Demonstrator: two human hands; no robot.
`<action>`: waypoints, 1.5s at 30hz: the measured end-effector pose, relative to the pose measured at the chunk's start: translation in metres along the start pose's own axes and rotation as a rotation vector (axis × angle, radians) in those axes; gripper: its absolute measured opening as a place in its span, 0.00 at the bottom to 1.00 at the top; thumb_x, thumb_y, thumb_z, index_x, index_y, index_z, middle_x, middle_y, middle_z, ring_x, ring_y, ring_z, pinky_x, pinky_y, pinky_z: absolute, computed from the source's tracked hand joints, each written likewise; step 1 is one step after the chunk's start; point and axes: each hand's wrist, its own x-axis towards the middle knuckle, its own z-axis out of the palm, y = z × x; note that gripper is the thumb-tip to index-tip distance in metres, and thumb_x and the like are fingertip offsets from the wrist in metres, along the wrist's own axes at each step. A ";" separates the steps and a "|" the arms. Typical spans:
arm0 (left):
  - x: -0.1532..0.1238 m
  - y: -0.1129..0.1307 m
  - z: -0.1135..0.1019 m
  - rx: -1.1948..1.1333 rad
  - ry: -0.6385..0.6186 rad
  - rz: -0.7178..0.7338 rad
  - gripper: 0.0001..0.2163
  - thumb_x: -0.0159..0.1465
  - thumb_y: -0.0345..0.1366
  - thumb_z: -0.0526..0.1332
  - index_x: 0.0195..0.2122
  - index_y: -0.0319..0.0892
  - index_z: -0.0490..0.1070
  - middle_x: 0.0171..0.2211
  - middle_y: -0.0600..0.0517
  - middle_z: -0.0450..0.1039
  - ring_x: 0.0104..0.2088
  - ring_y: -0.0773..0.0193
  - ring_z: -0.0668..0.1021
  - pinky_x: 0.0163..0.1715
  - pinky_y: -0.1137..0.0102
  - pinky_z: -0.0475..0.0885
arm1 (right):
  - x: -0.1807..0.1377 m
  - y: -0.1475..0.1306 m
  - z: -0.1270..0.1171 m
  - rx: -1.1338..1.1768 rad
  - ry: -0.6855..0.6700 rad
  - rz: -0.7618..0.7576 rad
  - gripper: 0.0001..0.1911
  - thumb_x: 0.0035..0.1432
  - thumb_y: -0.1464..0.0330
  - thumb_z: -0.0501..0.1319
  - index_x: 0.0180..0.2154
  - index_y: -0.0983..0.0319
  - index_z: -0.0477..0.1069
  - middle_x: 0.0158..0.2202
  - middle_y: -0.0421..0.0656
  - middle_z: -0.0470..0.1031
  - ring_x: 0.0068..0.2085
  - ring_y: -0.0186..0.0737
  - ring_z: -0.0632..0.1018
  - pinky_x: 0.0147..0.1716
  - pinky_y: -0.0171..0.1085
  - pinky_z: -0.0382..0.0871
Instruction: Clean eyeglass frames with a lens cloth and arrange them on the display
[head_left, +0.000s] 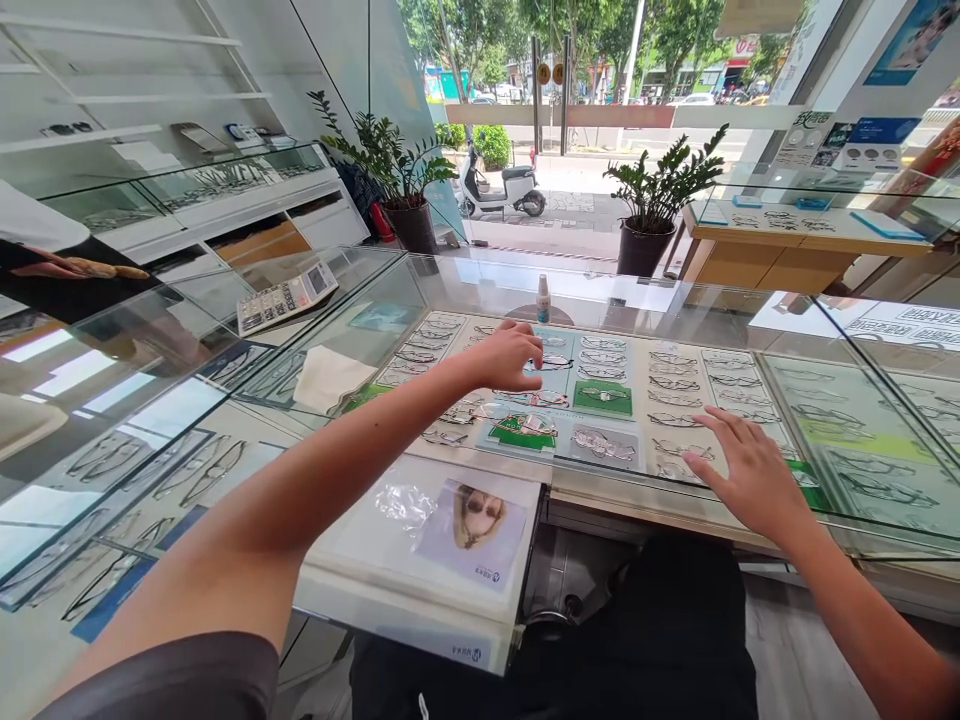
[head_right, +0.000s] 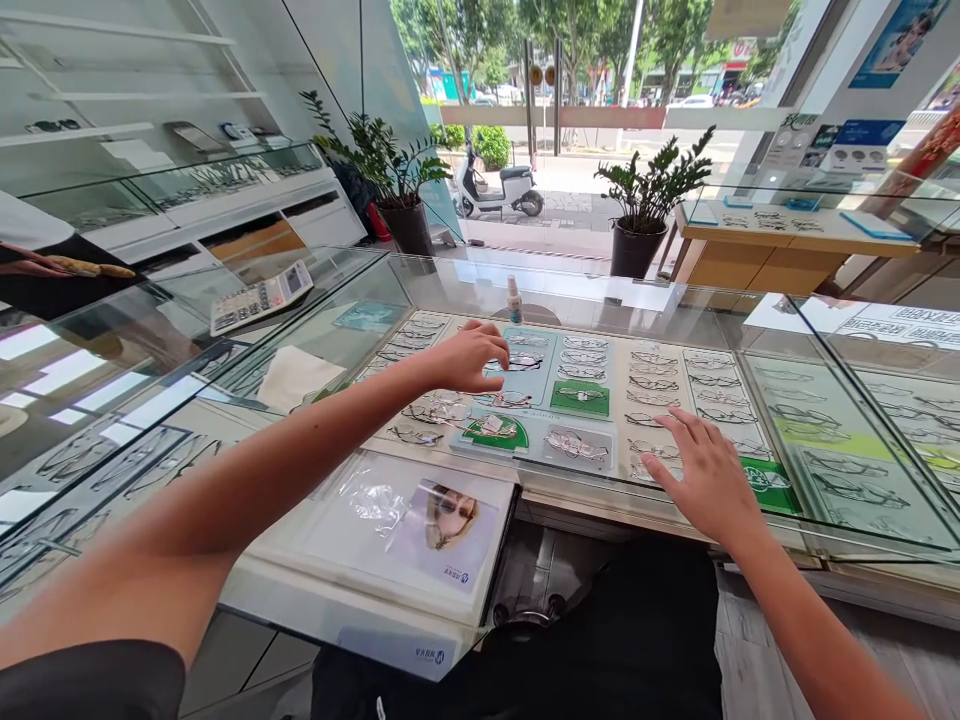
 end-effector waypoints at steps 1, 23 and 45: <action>0.001 -0.002 0.002 0.004 -0.001 -0.001 0.13 0.64 0.46 0.63 0.39 0.45 0.83 0.46 0.48 0.85 0.54 0.47 0.76 0.60 0.52 0.59 | 0.000 0.000 0.000 0.001 0.001 -0.003 0.32 0.75 0.44 0.50 0.68 0.54 0.65 0.73 0.50 0.68 0.71 0.62 0.70 0.67 0.63 0.66; -0.134 0.039 0.142 -0.301 -0.127 -0.286 0.12 0.74 0.42 0.56 0.36 0.46 0.74 0.37 0.47 0.80 0.40 0.54 0.81 0.42 0.63 0.72 | -0.003 -0.001 -0.001 -0.002 0.020 -0.032 0.32 0.74 0.46 0.52 0.69 0.55 0.65 0.72 0.51 0.69 0.70 0.64 0.71 0.66 0.61 0.66; 0.113 -0.143 0.216 -0.033 0.207 -0.380 0.12 0.68 0.27 0.58 0.46 0.43 0.79 0.70 0.42 0.71 0.72 0.43 0.64 0.71 0.47 0.54 | -0.008 -0.012 -0.009 -0.001 0.005 0.016 0.30 0.72 0.51 0.57 0.71 0.48 0.61 0.73 0.47 0.68 0.71 0.67 0.71 0.67 0.65 0.66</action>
